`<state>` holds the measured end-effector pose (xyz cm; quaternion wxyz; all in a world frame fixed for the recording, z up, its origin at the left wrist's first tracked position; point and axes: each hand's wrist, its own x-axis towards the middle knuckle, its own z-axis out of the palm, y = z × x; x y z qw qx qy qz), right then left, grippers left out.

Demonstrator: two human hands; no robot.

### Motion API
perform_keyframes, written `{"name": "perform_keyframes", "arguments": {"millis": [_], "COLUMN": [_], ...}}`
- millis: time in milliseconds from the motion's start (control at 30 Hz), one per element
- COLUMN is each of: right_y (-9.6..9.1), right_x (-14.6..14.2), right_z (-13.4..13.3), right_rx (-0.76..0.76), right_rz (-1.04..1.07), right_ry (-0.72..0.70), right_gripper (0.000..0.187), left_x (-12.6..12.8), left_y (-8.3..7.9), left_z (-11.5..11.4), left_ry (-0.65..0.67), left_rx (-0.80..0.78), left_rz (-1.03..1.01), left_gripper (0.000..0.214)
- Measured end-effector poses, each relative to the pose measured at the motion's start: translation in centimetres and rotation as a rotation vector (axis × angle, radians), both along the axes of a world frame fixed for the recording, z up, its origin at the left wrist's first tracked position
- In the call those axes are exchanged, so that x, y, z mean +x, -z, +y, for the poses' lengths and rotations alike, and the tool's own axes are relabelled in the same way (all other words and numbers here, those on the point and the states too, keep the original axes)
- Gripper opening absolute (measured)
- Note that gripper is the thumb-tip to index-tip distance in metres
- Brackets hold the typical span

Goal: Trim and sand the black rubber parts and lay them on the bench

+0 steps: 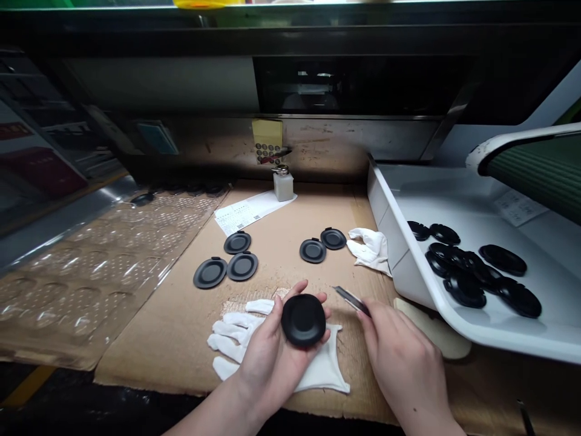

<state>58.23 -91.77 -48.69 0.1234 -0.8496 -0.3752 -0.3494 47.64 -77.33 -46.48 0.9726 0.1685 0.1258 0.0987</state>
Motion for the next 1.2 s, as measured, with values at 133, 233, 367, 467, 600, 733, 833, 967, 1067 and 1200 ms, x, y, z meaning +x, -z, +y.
{"name": "perform_keyframes", "arguments": {"millis": [133, 233, 367, 467, 600, 733, 833, 967, 1067, 1200], "right_y": [-1.6, -2.0, -1.2, -0.5, -0.1, 0.0, 0.0, -0.1, -0.1, -0.2], "right_x": [-2.3, -4.1, -5.2, -5.2, -5.2, -5.2, -5.2, -5.1, -5.1, -5.1], "right_z": [0.6, 1.6, 2.7, 3.1, 3.3, 3.2, 3.1, 3.2, 3.3, 3.3], "right_rx": [0.119, 0.063, 0.035, 0.029, 0.03, 0.038, 0.036, 0.033, 0.034, 0.025], "right_rz": [0.034, 0.155, 0.204, 0.193, 0.196, 0.199, 0.195, 0.195, 0.197, 0.177], "right_ry": [-0.092, -0.224, -0.206, -0.204, -0.19, -0.185, -0.19, -0.189, -0.181, -0.19], "right_gripper": [0.028, 0.027, 0.031, 0.032, 0.031, 0.032, 0.032, 0.032, 0.032, 0.032], "left_x": [0.0, 0.1, 0.2, 0.2, 0.2, 0.3, 0.3, 0.3, 0.3, 0.3], "left_y": [-0.2, -0.1, 0.3, 0.5, 0.5, 0.5, 0.6, 0.5, 0.5, 0.5], "left_z": [0.1, 0.1, 0.1, 0.1, 0.1, 0.1, 0.1, 0.0, 0.0, 0.0], "left_ry": [-0.007, -0.032, -0.079, -0.094, -0.093, -0.09, -0.095, -0.094, -0.092, -0.09], "left_rx": [-0.078, -0.117, -0.144, -0.137, -0.119, -0.114, -0.104, -0.085, -0.07, -0.059], "left_rz": [-0.002, -0.017, -0.008, -0.007, -0.002, -0.012, -0.007, -0.006, -0.008, -0.004], "left_gripper": [0.04, 0.027, 0.026, 0.029, 0.03, 0.03, 0.029, 0.028, 0.028, 0.027]}}
